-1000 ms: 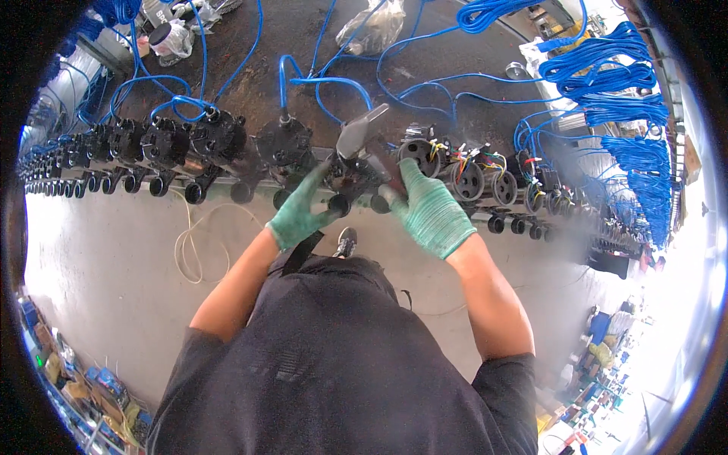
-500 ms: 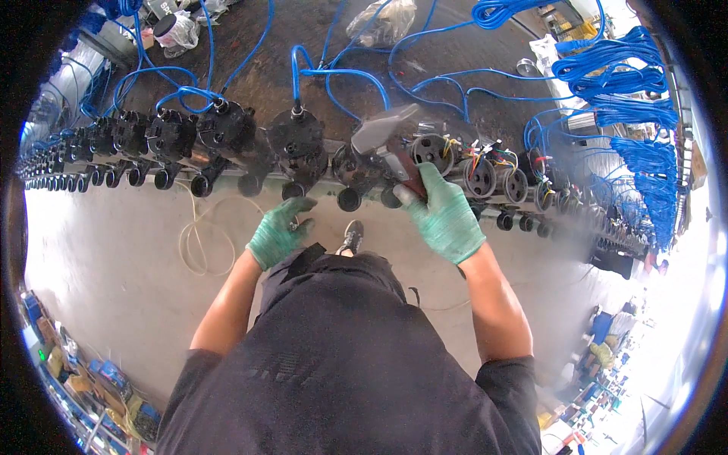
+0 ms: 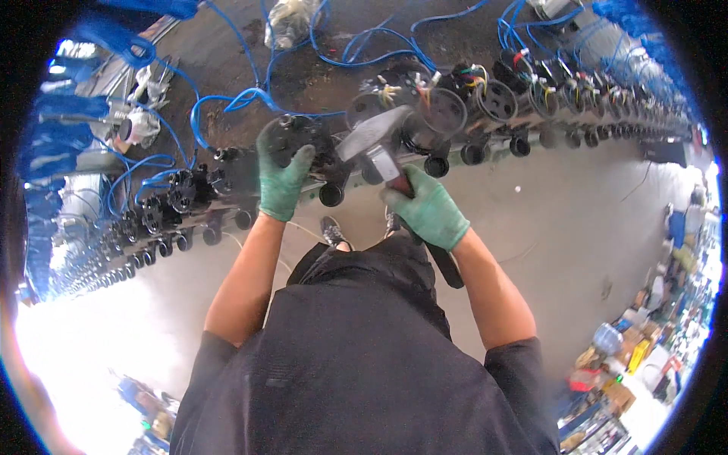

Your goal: The person strikes the black covers of several motors on a production line using a hammer and organizes blue power cables.

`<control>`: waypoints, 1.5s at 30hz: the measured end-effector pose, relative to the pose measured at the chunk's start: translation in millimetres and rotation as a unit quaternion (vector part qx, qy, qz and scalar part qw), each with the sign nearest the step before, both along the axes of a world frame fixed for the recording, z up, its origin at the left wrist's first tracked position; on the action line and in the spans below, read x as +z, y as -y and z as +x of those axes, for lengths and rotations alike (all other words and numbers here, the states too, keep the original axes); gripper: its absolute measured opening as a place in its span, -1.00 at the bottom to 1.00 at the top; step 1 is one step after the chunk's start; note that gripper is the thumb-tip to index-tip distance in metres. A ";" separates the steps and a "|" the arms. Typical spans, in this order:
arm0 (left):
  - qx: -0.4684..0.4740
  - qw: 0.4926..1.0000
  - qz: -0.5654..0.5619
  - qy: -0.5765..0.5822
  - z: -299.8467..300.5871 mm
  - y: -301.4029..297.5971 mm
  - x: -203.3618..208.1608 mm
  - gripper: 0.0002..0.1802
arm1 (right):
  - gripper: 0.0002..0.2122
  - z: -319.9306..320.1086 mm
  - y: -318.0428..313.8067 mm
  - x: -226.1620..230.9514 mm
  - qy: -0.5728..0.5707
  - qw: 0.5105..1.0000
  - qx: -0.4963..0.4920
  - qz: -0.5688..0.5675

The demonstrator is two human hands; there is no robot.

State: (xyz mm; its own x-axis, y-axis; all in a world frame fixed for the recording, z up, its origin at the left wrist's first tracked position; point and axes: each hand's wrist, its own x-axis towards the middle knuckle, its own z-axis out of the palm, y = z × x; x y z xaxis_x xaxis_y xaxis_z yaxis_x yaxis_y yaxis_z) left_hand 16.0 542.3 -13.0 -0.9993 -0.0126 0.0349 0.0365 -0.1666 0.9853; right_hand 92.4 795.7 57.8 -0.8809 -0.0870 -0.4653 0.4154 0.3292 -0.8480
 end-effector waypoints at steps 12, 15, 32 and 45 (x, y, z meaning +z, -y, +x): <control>0.040 0.996 -0.037 -0.076 -5.7 1.2 -34.0 -0.02 | -0.68 -9.3 -11.9 -38.6 -0.037 0.998 0.022 -0.035; 0.044 0.996 -0.036 -0.075 -7.0 3.0 -36.5 -0.03 | -0.66 -9.9 -7.9 -36.8 -0.048 0.997 0.061 -0.017; 0.034 0.996 -0.043 -0.068 -5.8 4.6 -29.1 -0.06 | -0.64 -0.1 -8.6 -47.0 -0.001 0.998 0.031 -0.055; 0.014 0.995 -0.056 -0.078 -9.3 11.4 -30.6 -0.11 | -0.67 -3.1 -9.0 -40.3 -0.031 0.997 0.050 -0.041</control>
